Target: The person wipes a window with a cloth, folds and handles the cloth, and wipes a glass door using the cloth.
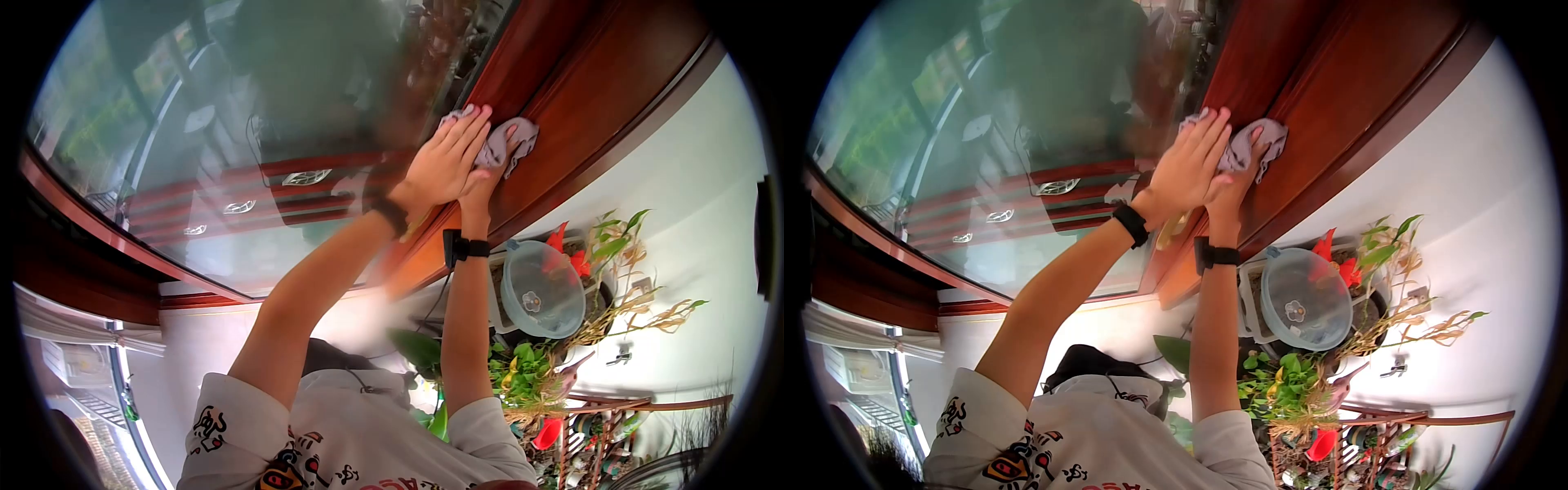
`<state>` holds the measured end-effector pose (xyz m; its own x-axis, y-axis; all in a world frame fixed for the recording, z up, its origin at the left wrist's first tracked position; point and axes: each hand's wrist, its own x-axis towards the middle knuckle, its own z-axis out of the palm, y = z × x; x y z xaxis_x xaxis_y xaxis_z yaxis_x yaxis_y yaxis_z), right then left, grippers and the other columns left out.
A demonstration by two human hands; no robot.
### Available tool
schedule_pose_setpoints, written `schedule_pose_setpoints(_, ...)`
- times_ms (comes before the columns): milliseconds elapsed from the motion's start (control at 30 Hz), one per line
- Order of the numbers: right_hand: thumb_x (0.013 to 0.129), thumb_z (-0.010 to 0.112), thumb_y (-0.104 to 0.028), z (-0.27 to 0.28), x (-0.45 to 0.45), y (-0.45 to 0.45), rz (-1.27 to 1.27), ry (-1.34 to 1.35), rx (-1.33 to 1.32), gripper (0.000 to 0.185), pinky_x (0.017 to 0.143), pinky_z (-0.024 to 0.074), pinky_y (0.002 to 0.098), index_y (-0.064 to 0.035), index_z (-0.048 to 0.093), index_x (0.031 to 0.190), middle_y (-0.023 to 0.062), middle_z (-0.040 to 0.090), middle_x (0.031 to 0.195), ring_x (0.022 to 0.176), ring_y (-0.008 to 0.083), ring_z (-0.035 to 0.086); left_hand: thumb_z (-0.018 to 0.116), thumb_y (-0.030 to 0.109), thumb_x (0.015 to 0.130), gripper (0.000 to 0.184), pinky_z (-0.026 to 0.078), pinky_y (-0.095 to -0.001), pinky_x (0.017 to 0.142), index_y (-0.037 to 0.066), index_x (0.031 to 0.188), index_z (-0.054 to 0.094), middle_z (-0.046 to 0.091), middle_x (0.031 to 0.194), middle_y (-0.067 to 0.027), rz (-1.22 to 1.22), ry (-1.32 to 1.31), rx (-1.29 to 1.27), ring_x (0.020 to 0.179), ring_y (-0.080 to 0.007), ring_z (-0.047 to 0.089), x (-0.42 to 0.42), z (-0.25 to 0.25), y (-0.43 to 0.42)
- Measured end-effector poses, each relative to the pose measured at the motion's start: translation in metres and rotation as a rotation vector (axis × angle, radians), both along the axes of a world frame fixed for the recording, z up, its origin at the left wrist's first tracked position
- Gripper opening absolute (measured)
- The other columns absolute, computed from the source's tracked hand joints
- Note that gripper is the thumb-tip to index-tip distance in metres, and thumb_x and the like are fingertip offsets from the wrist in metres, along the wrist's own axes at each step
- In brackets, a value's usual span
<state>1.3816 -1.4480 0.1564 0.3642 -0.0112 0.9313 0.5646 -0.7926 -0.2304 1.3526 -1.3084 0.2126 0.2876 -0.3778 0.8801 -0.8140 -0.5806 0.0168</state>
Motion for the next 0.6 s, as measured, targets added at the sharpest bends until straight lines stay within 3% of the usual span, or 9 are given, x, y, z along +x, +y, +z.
schedule_pose_setpoints(33, 0.093, 0.059, -0.034, -0.001, -0.002, 0.0, 0.027, 0.054, 0.044, 0.078, 0.118, 0.0202, 0.0501, 0.0062, 0.023, 0.15, 0.0294, 0.027, 0.153, 0.141, 0.046, 0.026, 0.051, 0.046, 0.092, 0.073, 0.027, -0.0502, 0.113, -0.013, 0.135, 0.044, 0.034, 0.151, -0.0266, -0.018, 0.023, -0.015, 0.14, -0.043, 0.031, -0.004, -0.005, 0.0)
schedule_pose_setpoints(67, 0.094, 0.057, -0.033, 0.001, -0.008, 0.001, 0.06, 0.109, 0.084, 0.076, 0.118, 0.0199, 0.0491, 0.0056, 0.023, 0.15, 0.0292, 0.026, 0.153, 0.142, 0.045, 0.025, 0.048, 0.044, 0.094, 0.072, 0.022, -0.0462, 0.117, -0.012, 0.138, 0.041, 0.031, 0.154, -0.0224, 0.001, 0.073, -0.013, 0.143, -0.0361, 0.028, -0.012, -0.008, 0.002)
schedule_pose_setpoints(333, 0.096, 0.054, -0.031, 0.002, -0.044, 0.016, -0.115, 0.176, -0.207, 0.072, 0.119, 0.0197, 0.0473, 0.0042, 0.021, 0.15, 0.0299, 0.019, 0.155, 0.143, 0.0443, 0.021, 0.051, 0.029, 0.097, 0.067, 0.018, -0.0461, 0.119, -0.018, 0.14, 0.03, 0.022, 0.153, -0.0326, -0.087, 0.269, -0.143, 0.145, -0.0444, 0.018, -0.066, -0.051, 0.003)
schedule_pose_setpoints(467, 0.096, 0.054, -0.031, -0.001, -0.035, 0.014, -0.194, 0.182, -0.317, 0.073, 0.12, 0.0196, 0.0476, 0.0044, 0.02, 0.15, 0.0307, 0.018, 0.155, 0.143, 0.0447, 0.021, 0.048, 0.028, 0.098, 0.067, 0.017, -0.0454, 0.12, -0.018, 0.142, 0.027, 0.021, 0.154, -0.0327, -0.074, 0.32, -0.137, 0.145, -0.0445, 0.018, -0.076, -0.061, 0.005)
schedule_pose_setpoints(567, 0.096, 0.054, -0.031, -0.003, -0.03, 0.007, -0.346, 0.14, -0.542, 0.074, 0.12, 0.0195, 0.0478, 0.0046, 0.019, 0.15, 0.0313, 0.017, 0.155, 0.143, 0.045, 0.02, 0.045, 0.029, 0.099, 0.068, 0.015, -0.0449, 0.121, -0.019, 0.143, 0.024, 0.02, 0.154, -0.0331, -0.085, 0.368, -0.137, 0.145, -0.0442, 0.017, -0.077, -0.063, 0.004)
schedule_pose_setpoints(600, 0.096, 0.054, -0.031, -0.005, -0.032, 0.007, -0.31, 0.168, -0.465, 0.074, 0.12, 0.0194, 0.0478, 0.0046, 0.019, 0.15, 0.0315, 0.016, 0.155, 0.143, 0.0451, 0.02, 0.047, 0.028, 0.099, 0.068, 0.016, -0.0447, 0.12, -0.018, 0.143, 0.023, 0.02, 0.154, -0.0332, -0.091, 0.373, -0.154, 0.145, -0.0446, 0.017, -0.076, -0.066, 0.003)
